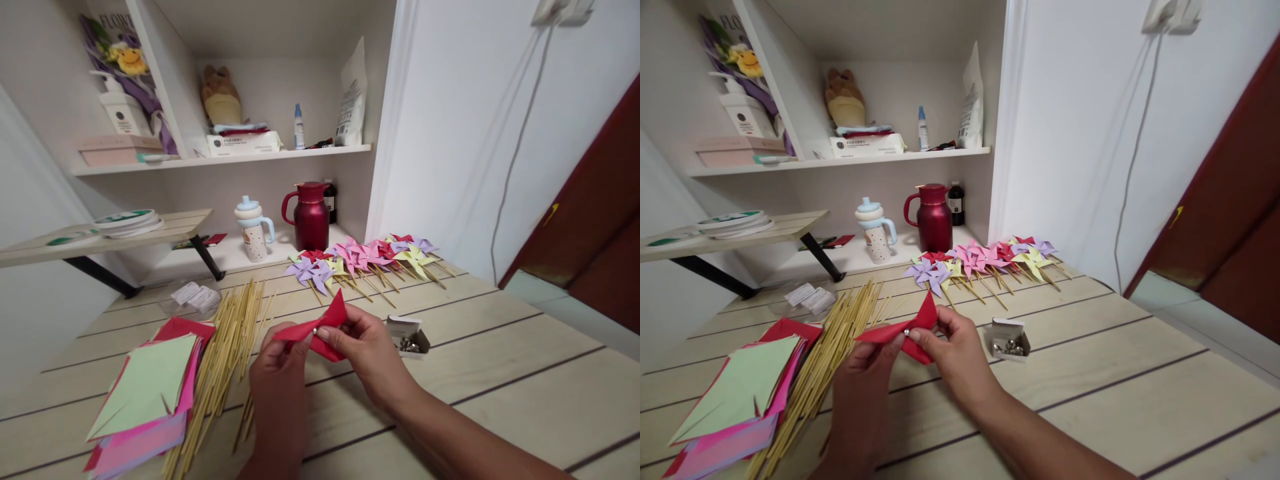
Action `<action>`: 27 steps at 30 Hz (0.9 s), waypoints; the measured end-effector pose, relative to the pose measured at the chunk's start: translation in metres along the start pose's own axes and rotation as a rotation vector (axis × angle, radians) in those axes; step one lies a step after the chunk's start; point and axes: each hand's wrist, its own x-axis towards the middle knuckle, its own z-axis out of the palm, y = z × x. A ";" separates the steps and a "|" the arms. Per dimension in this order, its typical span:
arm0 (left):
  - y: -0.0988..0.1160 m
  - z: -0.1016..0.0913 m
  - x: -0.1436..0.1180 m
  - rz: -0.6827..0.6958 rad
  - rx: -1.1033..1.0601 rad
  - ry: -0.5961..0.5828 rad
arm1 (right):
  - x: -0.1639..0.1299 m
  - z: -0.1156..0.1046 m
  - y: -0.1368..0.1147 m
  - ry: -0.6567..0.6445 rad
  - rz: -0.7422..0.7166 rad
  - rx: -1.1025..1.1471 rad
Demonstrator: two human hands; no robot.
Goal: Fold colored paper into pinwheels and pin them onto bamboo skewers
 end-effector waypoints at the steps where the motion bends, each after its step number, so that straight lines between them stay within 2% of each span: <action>1: 0.000 0.000 0.000 -0.009 0.006 -0.008 | 0.000 0.000 0.000 0.000 0.002 -0.007; 9: 0.003 0.000 0.002 0.014 0.075 0.013 | 0.002 -0.001 0.000 -0.008 -0.028 -0.112; 21: 0.003 -0.003 0.003 -0.029 0.073 -0.067 | 0.004 -0.003 0.004 -0.009 -0.061 -0.128; 24: 0.004 -0.002 0.003 -0.064 0.064 -0.056 | 0.004 -0.003 0.002 -0.004 -0.075 -0.162; 27: 0.004 -0.002 0.004 -0.039 0.116 -0.036 | 0.003 -0.002 0.001 0.013 -0.101 -0.231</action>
